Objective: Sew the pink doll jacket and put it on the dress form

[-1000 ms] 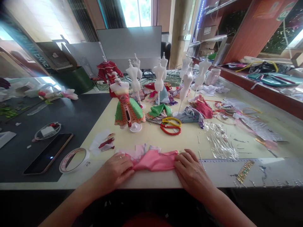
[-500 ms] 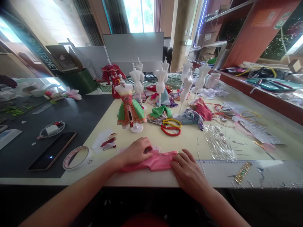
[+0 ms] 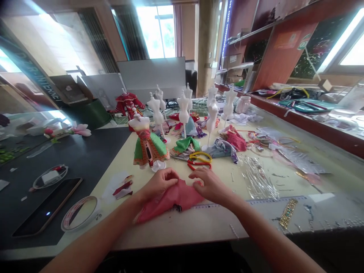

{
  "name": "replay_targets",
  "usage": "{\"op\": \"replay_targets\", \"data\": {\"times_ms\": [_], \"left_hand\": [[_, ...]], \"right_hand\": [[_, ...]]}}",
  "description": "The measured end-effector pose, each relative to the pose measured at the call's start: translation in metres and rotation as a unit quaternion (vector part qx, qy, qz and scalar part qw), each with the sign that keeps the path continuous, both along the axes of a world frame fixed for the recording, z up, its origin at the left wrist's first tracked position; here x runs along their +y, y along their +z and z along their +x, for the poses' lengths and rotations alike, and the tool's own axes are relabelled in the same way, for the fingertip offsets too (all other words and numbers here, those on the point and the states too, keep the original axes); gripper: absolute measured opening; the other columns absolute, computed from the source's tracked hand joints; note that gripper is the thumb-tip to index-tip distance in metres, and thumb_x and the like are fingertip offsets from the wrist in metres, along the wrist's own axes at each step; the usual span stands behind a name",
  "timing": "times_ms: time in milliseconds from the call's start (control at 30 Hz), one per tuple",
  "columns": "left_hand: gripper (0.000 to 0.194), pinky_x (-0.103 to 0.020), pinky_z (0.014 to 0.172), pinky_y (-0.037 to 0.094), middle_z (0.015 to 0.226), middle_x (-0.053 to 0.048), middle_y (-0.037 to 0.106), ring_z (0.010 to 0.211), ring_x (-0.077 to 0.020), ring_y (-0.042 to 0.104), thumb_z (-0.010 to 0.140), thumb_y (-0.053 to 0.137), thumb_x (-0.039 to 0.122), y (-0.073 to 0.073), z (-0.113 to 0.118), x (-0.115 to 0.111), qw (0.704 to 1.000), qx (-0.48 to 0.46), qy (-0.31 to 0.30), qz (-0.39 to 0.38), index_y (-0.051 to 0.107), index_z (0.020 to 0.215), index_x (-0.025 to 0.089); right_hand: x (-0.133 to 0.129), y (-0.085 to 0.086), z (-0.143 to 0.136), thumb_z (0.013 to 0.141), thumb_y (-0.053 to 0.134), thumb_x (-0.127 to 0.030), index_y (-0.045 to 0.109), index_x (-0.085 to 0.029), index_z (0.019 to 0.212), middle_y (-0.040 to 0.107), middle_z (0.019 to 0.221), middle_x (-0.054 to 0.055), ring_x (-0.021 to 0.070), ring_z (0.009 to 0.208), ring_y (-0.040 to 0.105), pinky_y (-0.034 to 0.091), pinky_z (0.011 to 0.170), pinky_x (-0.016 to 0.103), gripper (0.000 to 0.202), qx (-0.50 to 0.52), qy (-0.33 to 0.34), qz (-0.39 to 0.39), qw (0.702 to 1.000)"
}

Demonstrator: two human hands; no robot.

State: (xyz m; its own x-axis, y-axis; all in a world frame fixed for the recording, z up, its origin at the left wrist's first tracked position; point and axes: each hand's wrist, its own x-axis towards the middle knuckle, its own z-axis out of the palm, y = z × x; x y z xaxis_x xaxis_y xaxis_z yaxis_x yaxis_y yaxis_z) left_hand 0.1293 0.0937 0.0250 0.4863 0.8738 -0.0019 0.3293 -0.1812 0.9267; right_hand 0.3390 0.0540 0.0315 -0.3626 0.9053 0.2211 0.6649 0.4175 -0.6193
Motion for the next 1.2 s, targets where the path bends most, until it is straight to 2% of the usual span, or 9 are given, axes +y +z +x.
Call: {"op": "replay_targets", "data": {"times_ms": [100,200,267,367,467,633,800,1033,1200], "left_hand": [[0.012,-0.023,0.066,0.045,0.081,-0.003,0.063,0.075,-0.0136,0.059,0.073,0.053,0.019,-0.004,0.001,0.007,0.999,-0.029,0.017,-0.031,0.058,0.083,0.014],[0.016,-0.023,0.064,0.045,0.081,-0.005,0.065,0.075,-0.0147,0.060,0.074,0.054,0.021,-0.009,0.001,0.013,0.997,-0.049,0.024,-0.059,0.058,0.087,0.013],[0.018,-0.023,0.063,0.045,0.080,-0.005,0.065,0.074,-0.0149,0.061,0.074,0.054,0.021,-0.013,0.000,0.016,0.995,-0.057,0.025,-0.072,0.058,0.090,0.013],[0.020,-0.024,0.064,0.045,0.082,-0.005,0.066,0.076,-0.0155,0.061,0.075,0.053,0.021,-0.014,-0.002,0.016,0.994,-0.064,0.020,-0.084,0.059,0.093,0.013],[0.021,-0.027,0.073,0.046,0.090,-0.007,0.066,0.085,-0.0172,0.061,0.078,0.053,0.022,-0.009,-0.005,0.014,0.996,-0.062,0.014,-0.062,0.060,0.095,0.014],[0.014,-0.030,0.080,0.045,0.088,-0.005,0.065,0.086,-0.0180,0.058,0.075,0.059,0.020,-0.003,-0.005,0.008,0.996,-0.004,0.052,0.071,0.063,0.088,0.016],[0.004,-0.028,0.074,0.043,0.079,-0.003,0.061,0.080,-0.0166,0.056,0.077,0.056,0.015,-0.009,0.000,0.005,0.988,0.014,0.040,0.151,0.060,0.076,0.017],[0.008,-0.025,0.071,0.043,0.074,-0.002,0.061,0.074,-0.0147,0.056,0.078,0.053,0.017,-0.009,-0.001,0.002,0.991,0.011,0.061,0.120,0.058,0.071,0.016],[0.010,-0.023,0.066,0.043,0.073,-0.002,0.062,0.072,-0.0144,0.056,0.078,0.054,0.021,-0.004,-0.002,0.001,0.993,0.007,0.085,0.080,0.060,0.071,0.015]], "right_hand": [[0.026,0.003,-0.010,0.073,0.054,-0.014,0.066,-0.018,0.086,0.065,0.091,0.004,0.0187,0.086,0.058,0.045,0.076,0.028,0.017,0.010,0.054,-0.094,0.994],[0.039,0.001,-0.020,0.070,0.055,-0.013,0.065,-0.016,0.075,0.065,0.077,0.002,0.0153,0.071,0.058,0.043,0.061,0.023,0.012,0.015,0.054,-0.106,0.993],[0.041,-0.004,-0.025,0.070,0.053,-0.011,0.064,-0.015,0.070,0.064,0.071,0.001,0.0142,0.067,0.057,0.041,0.058,0.022,0.012,0.022,0.042,-0.101,0.994],[0.041,-0.011,-0.028,0.071,0.050,-0.008,0.063,-0.014,0.070,0.062,0.068,0.001,0.0132,0.064,0.055,0.039,0.056,0.021,0.014,0.035,0.023,-0.090,0.995],[0.040,-0.015,-0.029,0.072,0.049,-0.007,0.061,-0.015,0.070,0.061,0.068,0.001,0.0127,0.064,0.054,0.038,0.057,0.022,0.015,0.048,0.014,-0.083,0.995],[0.036,-0.017,-0.034,0.072,0.050,-0.005,0.060,-0.016,0.071,0.060,0.071,0.001,0.0127,0.066,0.052,0.038,0.060,0.022,0.015,0.062,0.018,-0.038,0.997],[0.032,-0.019,-0.038,0.071,0.051,-0.004,0.058,-0.016,0.068,0.057,0.070,0.001,0.0127,0.066,0.051,0.038,0.061,0.023,0.014,0.063,0.027,-0.015,0.998],[0.030,-0.016,-0.038,0.075,0.051,-0.008,0.056,-0.016,0.069,0.057,0.070,0.000,0.0125,0.067,0.051,0.039,0.061,0.022,0.011,0.094,0.030,-0.034,0.995],[0.031,-0.017,-0.037,0.075,0.050,-0.011,0.058,-0.016,0.073,0.060,0.073,0.001,0.0136,0.069,0.053,0.040,0.061,0.023,0.010,0.141,0.022,-0.081,0.986]]}}
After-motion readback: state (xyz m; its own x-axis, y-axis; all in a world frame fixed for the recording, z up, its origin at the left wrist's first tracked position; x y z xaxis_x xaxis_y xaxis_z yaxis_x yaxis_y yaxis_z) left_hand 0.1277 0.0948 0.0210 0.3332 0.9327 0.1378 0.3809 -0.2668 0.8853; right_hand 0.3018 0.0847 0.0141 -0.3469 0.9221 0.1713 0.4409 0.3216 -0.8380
